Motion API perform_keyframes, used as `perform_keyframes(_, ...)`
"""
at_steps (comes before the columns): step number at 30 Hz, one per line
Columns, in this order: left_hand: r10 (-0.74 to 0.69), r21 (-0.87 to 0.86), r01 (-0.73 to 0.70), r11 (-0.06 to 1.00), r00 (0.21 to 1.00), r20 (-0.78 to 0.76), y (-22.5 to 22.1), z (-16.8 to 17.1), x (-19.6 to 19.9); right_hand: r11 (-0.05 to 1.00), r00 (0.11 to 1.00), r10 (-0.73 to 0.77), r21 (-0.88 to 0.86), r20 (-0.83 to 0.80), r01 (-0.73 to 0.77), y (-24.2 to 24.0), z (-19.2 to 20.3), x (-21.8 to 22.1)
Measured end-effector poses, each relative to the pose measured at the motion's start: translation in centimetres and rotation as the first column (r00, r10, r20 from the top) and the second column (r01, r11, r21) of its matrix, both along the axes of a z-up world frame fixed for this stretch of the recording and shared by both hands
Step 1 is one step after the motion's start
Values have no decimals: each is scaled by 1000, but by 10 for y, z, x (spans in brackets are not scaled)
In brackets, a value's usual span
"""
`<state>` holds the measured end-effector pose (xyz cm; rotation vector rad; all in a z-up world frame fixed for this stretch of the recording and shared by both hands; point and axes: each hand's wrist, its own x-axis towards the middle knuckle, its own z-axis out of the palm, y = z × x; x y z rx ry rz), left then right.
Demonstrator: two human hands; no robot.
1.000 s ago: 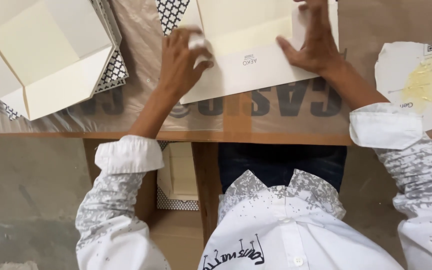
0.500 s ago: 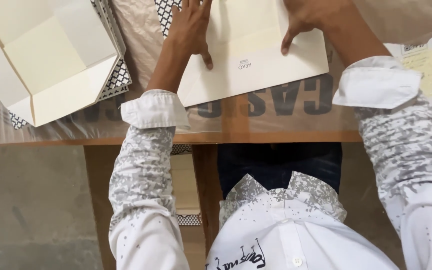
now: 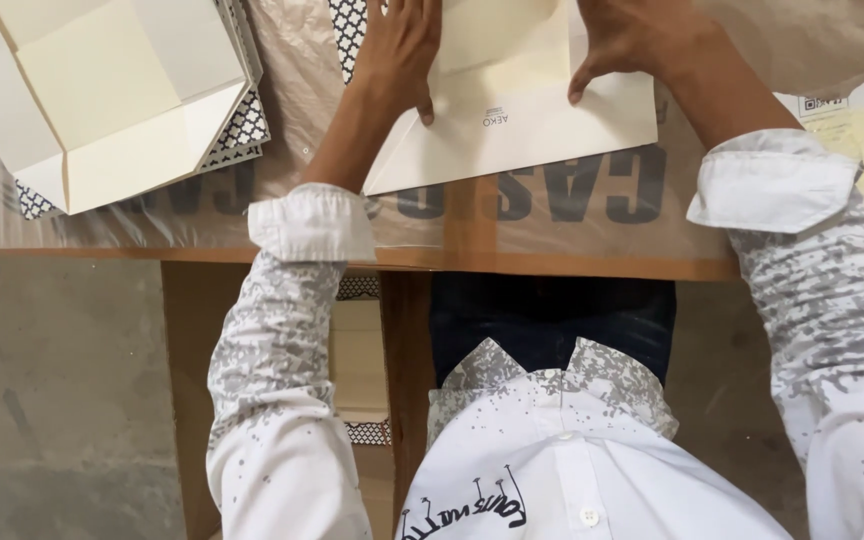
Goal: Fold and assemble patterned cardboard boxes using adhesive paste.
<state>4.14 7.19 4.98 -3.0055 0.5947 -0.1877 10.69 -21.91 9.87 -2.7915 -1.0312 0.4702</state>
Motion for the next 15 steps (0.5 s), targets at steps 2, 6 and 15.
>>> perform_keyframes(2, 48, 125, -56, 991, 996, 69, -12, 6, -13, 1000, 1000, 8, -4, 10, -8, -2, -4, 2)
perform_keyframes(6, 50, 34, -54, 998, 992, 113, -10, 5, -36, 1000, 999, 24, -13, 39, -24, -6, -9, 8)
perform_keyframes(15, 114, -94, -95, 991, 968, 222, -11, 1, -47, 999, 997, 25, -48, 72, -21, -17, -31, 28)
